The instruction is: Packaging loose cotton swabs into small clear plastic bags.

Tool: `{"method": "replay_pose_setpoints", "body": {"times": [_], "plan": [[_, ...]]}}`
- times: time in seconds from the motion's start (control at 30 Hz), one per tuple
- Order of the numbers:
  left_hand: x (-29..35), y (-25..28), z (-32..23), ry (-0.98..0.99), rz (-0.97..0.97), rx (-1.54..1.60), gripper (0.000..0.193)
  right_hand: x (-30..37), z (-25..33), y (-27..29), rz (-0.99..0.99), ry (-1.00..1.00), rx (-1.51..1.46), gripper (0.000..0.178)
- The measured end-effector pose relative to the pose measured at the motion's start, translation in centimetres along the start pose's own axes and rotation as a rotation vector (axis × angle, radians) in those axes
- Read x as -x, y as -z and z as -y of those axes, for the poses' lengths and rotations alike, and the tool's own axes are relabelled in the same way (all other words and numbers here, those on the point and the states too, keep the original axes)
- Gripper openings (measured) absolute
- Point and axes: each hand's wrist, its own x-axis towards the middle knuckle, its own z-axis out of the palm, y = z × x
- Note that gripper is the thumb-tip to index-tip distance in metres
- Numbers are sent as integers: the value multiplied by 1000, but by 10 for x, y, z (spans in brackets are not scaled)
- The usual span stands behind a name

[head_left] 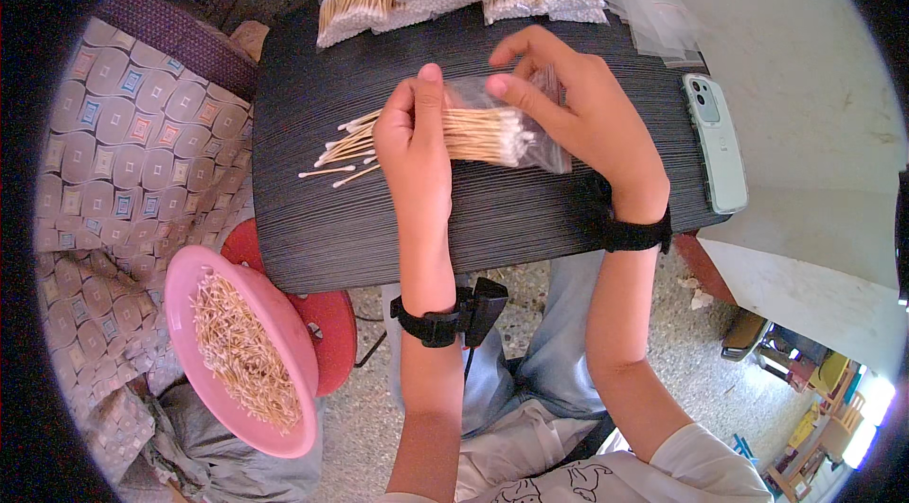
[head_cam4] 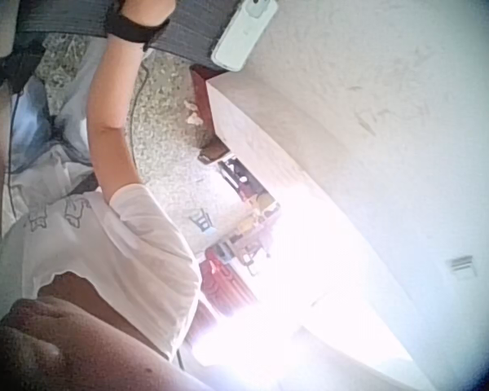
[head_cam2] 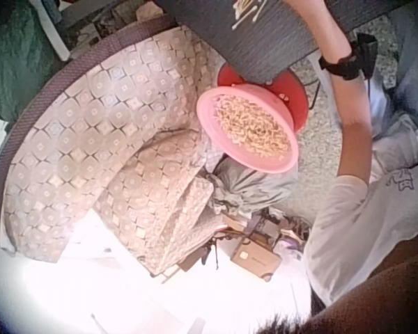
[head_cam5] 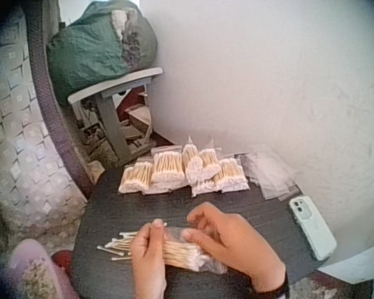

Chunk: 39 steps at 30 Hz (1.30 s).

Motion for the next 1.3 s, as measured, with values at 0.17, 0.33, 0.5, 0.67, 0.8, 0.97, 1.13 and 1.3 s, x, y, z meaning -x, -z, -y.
{"method": "replay_pose_setpoints", "body": {"times": [0.17, 0.33, 0.5, 0.67, 0.8, 0.97, 1.13, 1.3], "plan": [[0, 3, 4, -51, 12, -56, 30, 1, -5, 4, 64, 46, 129, 22], [2, -5, -1, -86, -41, -49, 17, 0, -12, 2, -93, 84, 213, 22], [1, -8, 5, -137, 74, -79, 17, 1, -12, 4, -318, -111, 208, 27], [3, -6, 6, -215, 156, -598, 14, 4, -18, 7, -253, -279, 238, 25], [6, -5, 6, -198, 187, -604, 16, 6, -24, 7, -96, -284, 252, 24], [3, 5, -8, -558, 29, -747, 18, 7, -25, 1, -83, -228, 237, 23], [6, 63, -34, -580, -48, -1173, 42, 5, -30, 2, -224, -95, 286, 22], [9, 102, -12, -211, 65, -1451, 71, 5, -23, -2, -145, -167, 212, 19]]}}
